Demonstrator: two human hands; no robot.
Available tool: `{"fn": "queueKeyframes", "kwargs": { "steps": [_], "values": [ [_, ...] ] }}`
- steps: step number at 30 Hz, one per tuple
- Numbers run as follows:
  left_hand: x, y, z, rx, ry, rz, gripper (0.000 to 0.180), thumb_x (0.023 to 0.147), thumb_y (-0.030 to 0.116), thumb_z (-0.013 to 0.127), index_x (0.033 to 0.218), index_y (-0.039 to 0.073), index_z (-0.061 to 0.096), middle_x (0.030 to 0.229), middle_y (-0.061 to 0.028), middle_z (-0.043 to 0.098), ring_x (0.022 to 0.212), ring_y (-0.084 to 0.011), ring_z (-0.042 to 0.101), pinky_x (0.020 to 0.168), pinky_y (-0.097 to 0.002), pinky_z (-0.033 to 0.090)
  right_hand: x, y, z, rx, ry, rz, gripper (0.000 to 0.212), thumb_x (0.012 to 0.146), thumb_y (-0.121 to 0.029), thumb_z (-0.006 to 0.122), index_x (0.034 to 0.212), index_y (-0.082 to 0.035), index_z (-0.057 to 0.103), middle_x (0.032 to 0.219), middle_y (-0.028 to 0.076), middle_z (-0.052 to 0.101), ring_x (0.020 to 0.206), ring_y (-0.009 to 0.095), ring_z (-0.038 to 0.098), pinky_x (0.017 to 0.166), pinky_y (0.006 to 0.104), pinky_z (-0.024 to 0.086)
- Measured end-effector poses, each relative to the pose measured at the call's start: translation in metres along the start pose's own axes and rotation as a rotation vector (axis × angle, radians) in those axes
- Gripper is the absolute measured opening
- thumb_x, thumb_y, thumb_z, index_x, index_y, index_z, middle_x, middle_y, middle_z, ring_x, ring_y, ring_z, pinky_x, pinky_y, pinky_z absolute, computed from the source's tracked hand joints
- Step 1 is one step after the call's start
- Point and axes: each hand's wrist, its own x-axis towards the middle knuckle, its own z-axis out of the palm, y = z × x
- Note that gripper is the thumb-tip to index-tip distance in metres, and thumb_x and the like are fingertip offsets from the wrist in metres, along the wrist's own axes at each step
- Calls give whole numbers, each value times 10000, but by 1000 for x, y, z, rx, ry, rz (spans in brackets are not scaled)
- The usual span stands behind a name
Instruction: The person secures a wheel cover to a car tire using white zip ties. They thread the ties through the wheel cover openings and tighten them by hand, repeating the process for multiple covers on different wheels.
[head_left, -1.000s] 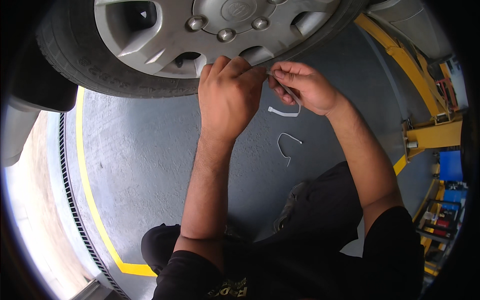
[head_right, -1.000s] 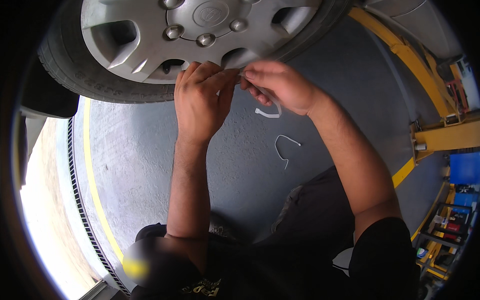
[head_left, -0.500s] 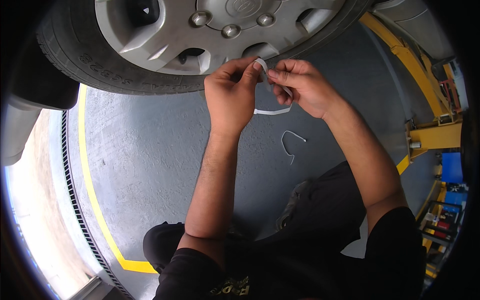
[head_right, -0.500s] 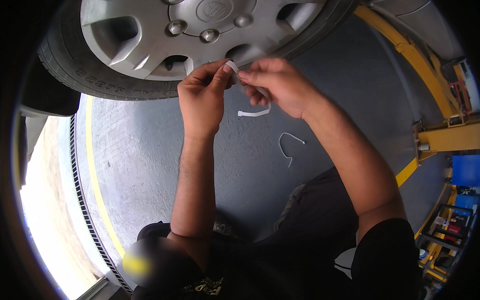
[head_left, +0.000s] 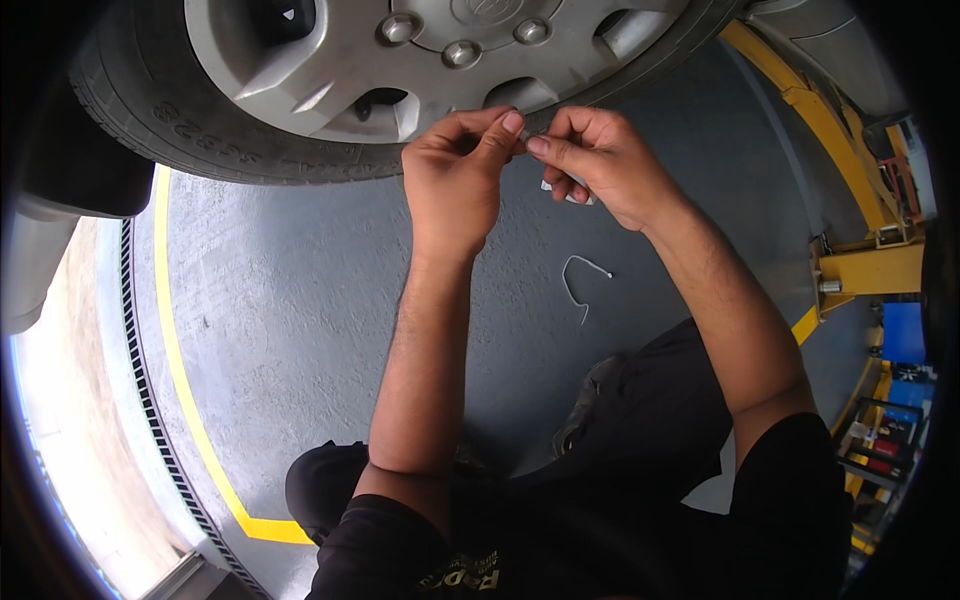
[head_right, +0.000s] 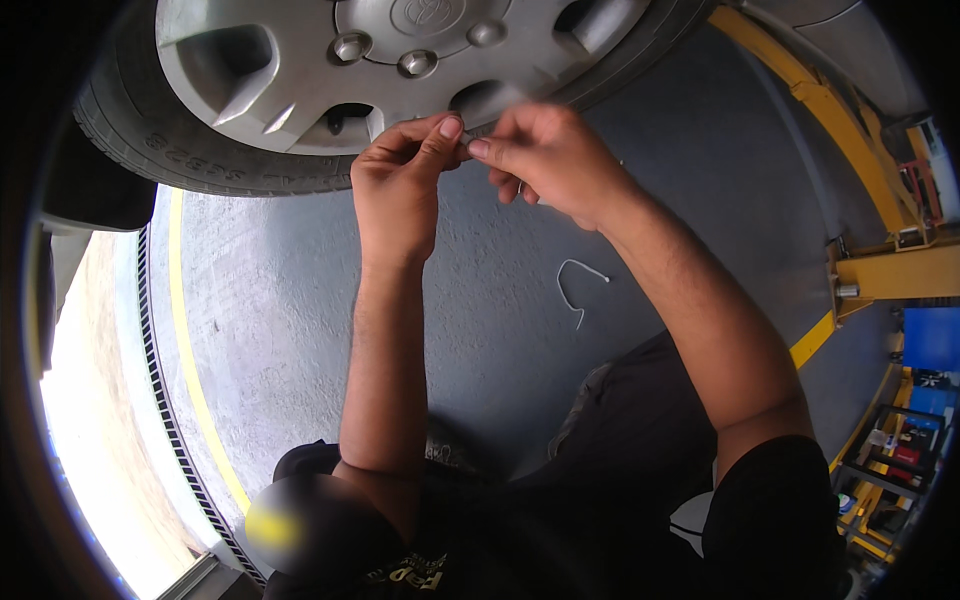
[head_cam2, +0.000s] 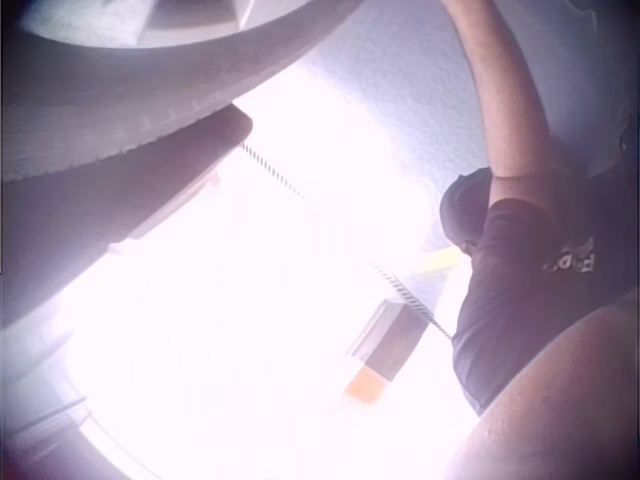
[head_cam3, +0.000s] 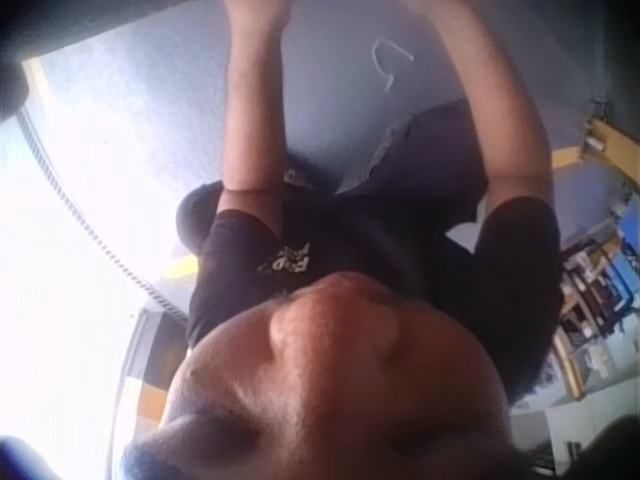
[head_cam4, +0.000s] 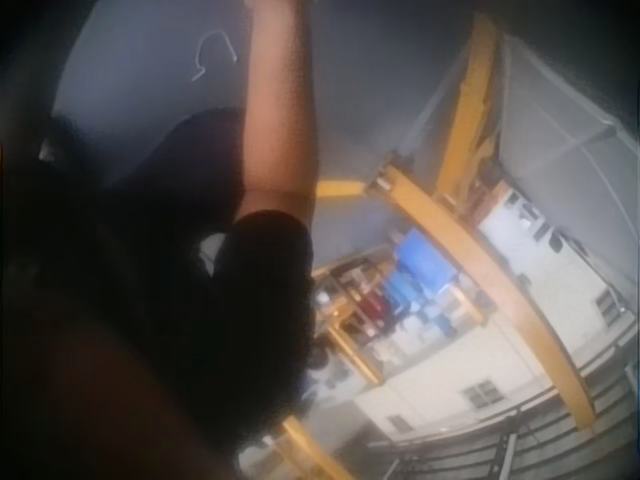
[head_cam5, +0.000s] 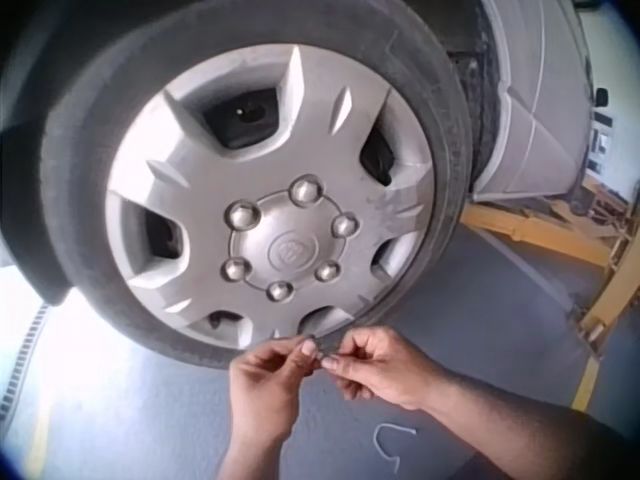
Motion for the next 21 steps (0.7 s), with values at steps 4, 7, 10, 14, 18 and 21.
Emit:
{"fn": "queueKeyframes", "kwargs": {
  "steps": [4, 7, 10, 14, 18, 21],
  "values": [
    [1, -4, -4, 21, -2, 50, 118, 969, 71, 794, 976, -43, 765, 841, -91, 767, 793, -134, 712, 747, -272, 583, 1, 3, 2, -10, -31, 48, 288, 1015, -303, 746, 948, -41, 647, 799, 58, 689, 650, 122, 675, 521, 242, 472],
    [0, -7, -7, -38, -24, 117, 101, 977, 51, 776, 958, -46, 756, 817, -84, 757, 764, -128, 699, 720, -269, 571, 2, 6, 7, 29, -71, 75, 317, 1048, -341, 688, 995, -30, 664, 842, 55, 695, 674, 110, 662, 541, 242, 475],
    [2, -10, -6, -69, -2, 62, 107, 984, 63, 772, 956, -39, 755, 837, -77, 757, 769, -121, 684, 710, -264, 549, 3, 8, 10, 18, -126, 39, 338, 1071, -354, 639, 1038, -21, 684, 879, 49, 696, 690, 94, 640, 552, 244, 468],
    [6, -10, -10, 81, -36, 72, 256, 1051, 200, 711, 896, -4, 722, 779, -16, 678, 730, -88, 587, 667, -255, 479, 5, 8, 11, -6, -130, -20, 299, 1109, -316, 589, 988, -64, 695, 839, 10, 687, 649, 54, 596, 538, 205, 442],
    [11, -7, -24, 245, -210, -42, 380, 1105, 305, 628, 837, 37, 647, 722, 36, 553, 698, -70, 467, 622, -269, 409, 5, 7, 9, -51, -165, -5, 295, 1097, -285, 598, 940, -58, 703, 799, 8, 675, 627, 52, 582, 524, 199, 428],
    [12, -13, -25, 141, -285, -56, 401, 1116, 307, 608, 815, 42, 607, 710, 43, 516, 700, -61, 434, 611, -274, 389, 4, 5, 7, -40, -206, 11, 288, 1085, -278, 608, 936, -51, 705, 778, 13, 671, 621, 54, 587, 514, 196, 417]
  ]
}}
